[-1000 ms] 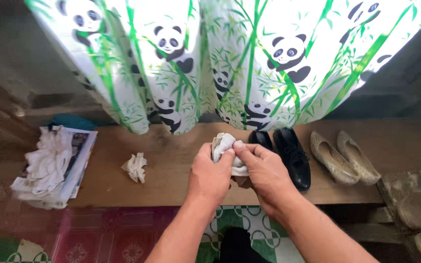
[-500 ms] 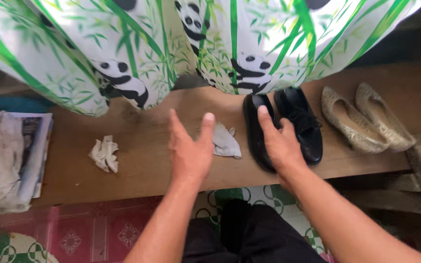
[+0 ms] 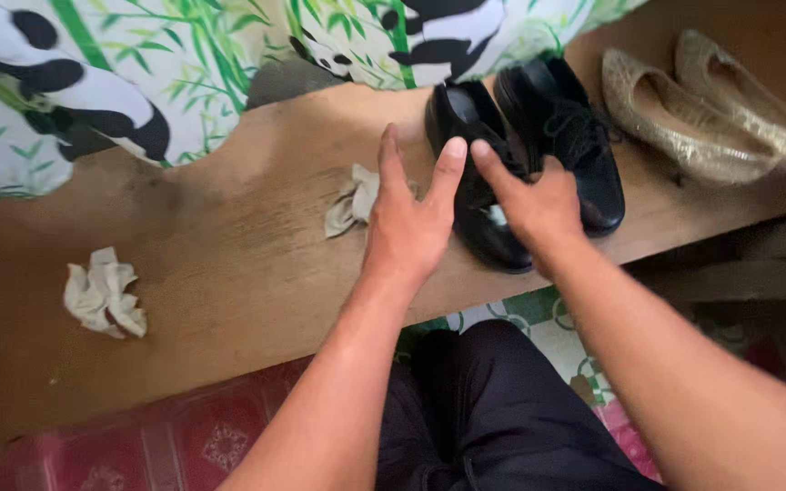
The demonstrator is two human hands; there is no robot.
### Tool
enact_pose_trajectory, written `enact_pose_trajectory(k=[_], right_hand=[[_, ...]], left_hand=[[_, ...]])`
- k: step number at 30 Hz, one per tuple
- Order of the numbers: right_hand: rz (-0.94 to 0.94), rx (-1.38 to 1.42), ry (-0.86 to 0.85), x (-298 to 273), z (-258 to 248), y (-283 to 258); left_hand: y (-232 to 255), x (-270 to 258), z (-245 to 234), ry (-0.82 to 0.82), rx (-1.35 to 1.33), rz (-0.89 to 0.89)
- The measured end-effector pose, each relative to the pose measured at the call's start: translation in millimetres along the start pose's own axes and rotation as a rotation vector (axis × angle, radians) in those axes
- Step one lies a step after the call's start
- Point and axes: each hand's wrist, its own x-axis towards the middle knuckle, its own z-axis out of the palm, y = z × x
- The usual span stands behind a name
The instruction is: The person wipes a beige sneaker with a cloth, focusing on the upper and sole, then places it on a shelf. They then pick up a black leather shoe and wipe it thoroughly with the same cloth, covering the toe, sides, and heel.
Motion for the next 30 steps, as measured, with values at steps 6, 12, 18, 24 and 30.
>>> enact_pose_trajectory(k=[6, 12, 18, 24, 30], right_hand=[[0.158, 0.181, -0.024, 1, 41, 7], [0.276, 0.32, -0.122, -2, 79, 19], [0.19, 0.278, -0.144, -22, 95, -3], [0.072, 0.347, -0.241, -37, 111, -40], [-0.143, 0.526, -0.455, -78, 153, -69]], left_hand=[[-31, 11, 12, -0.047, 0.026, -0.315], [-49, 23, 5, 0.013, 0.107, -0.213], [-43, 7, -28, 0.016, -0.011, -0.316], [-53, 6, -73, 0.214, 0.136, -0.197], [-99, -3, -161, 0.54, 0.162, -0.203]])
